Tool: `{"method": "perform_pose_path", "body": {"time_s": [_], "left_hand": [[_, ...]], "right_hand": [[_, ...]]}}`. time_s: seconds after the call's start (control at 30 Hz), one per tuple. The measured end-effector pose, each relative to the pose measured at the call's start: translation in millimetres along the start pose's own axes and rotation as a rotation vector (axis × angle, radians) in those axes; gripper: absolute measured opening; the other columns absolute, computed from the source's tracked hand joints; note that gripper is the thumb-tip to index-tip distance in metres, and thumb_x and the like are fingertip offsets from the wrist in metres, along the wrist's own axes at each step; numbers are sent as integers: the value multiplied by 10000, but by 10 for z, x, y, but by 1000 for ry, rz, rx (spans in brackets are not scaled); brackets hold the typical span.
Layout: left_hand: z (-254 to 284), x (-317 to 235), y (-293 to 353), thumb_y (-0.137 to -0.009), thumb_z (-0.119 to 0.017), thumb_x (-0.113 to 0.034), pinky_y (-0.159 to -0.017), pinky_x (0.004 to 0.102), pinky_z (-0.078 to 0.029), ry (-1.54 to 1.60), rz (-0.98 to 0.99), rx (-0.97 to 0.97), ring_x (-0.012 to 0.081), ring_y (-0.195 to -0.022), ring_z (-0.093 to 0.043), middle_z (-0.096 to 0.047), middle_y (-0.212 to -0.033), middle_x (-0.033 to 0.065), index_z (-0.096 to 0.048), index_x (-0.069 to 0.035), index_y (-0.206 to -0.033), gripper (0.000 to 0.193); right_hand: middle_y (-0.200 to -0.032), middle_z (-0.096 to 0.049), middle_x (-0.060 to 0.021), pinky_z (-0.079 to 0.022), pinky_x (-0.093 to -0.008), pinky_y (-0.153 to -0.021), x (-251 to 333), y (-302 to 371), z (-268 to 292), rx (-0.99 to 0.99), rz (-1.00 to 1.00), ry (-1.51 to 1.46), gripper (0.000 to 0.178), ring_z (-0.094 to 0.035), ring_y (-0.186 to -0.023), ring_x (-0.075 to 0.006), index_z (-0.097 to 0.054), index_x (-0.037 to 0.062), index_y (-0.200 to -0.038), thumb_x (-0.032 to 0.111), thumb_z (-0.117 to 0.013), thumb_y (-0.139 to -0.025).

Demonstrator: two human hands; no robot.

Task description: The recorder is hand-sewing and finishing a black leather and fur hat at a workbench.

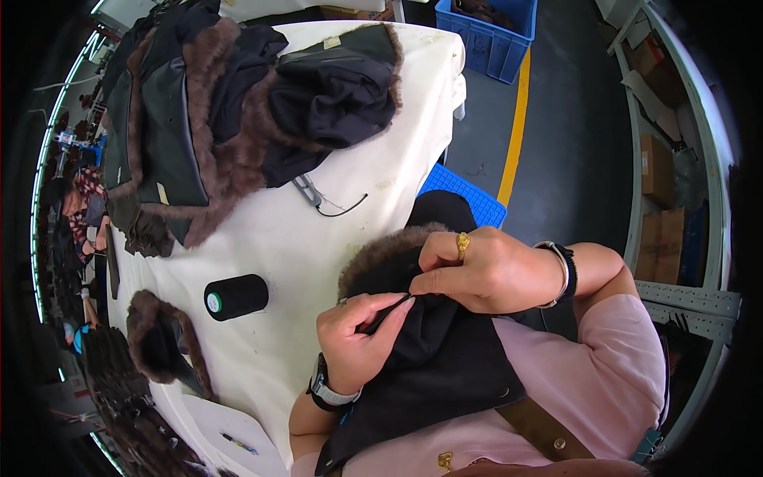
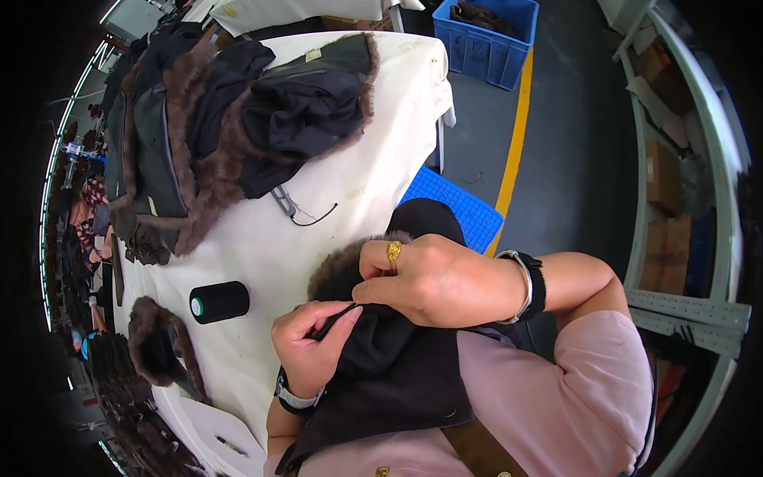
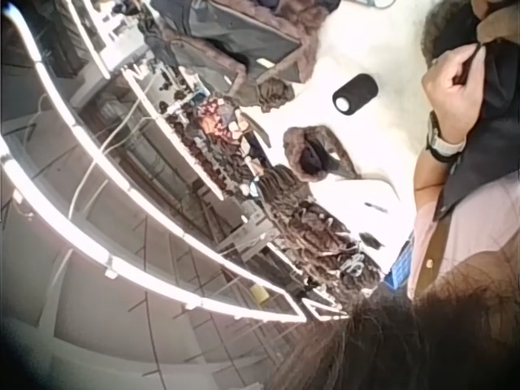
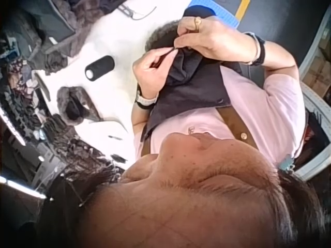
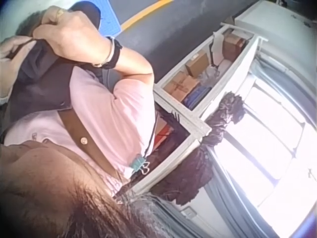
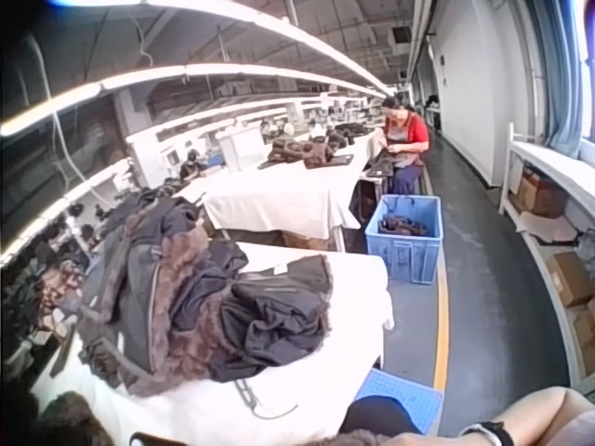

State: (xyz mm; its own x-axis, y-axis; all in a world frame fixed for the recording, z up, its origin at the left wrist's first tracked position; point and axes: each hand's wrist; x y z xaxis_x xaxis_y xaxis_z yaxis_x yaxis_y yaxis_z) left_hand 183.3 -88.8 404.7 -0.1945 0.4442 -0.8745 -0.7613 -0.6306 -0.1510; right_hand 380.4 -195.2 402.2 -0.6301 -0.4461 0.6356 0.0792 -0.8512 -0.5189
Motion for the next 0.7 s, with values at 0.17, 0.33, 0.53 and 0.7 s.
{"method": "perform_pose_path", "body": {"time_s": [0.17, 0.33, 0.53, 0.7], "left_hand": [[-2, -5, 0, -752, -802, 8, -480, 228, -248, 15, 6, 2, 40, -520, -335, -456, -568, -43, -741, -12, -861, 126], [6, 11, -1, -751, -807, 16, -453, 223, -287, 10, -23, 16, 48, -485, -400, -582, -605, 13, -741, -9, -869, 138], [14, 2, 9, -751, -807, 17, -453, 220, -286, -4, -19, 23, 44, -487, -400, -569, -594, 5, -743, -11, -870, 138], [8, 5, 19, -752, -805, 19, -452, 221, -281, 10, -22, 14, 42, -489, -399, -569, -594, 1, -744, -13, -872, 138]], "right_hand": [[-890, -601, -93, -509, -310, -548, -1, -10, 0, -1, -11, -45, 303, -642, -657, -216, -704, 2, -995, -108, -674, -714], [-892, -602, -96, -508, -310, -544, -7, 8, -15, 3, -7, -41, 312, -641, -653, -220, -704, 3, -996, -114, -668, -709], [-877, -597, -96, -493, -319, -521, 1, 2, 9, 41, 20, 7, 289, -621, -620, -233, -706, 11, -983, -99, -662, -719], [-840, -592, -90, -487, -316, -520, 35, 16, -32, -3, -18, 15, 272, -615, -609, -232, -708, 23, -956, -98, -673, -716]]}}
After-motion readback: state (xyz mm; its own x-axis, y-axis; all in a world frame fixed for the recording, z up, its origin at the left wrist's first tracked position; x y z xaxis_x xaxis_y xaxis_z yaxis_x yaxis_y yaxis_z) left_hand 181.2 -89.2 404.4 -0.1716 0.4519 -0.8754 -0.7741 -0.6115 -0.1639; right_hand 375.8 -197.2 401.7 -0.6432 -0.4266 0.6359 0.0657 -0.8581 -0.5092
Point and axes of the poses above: each hand's wrist, its own y-axis away from the middle knuckle, its own z-axis out of the back of the hand, x = y × z
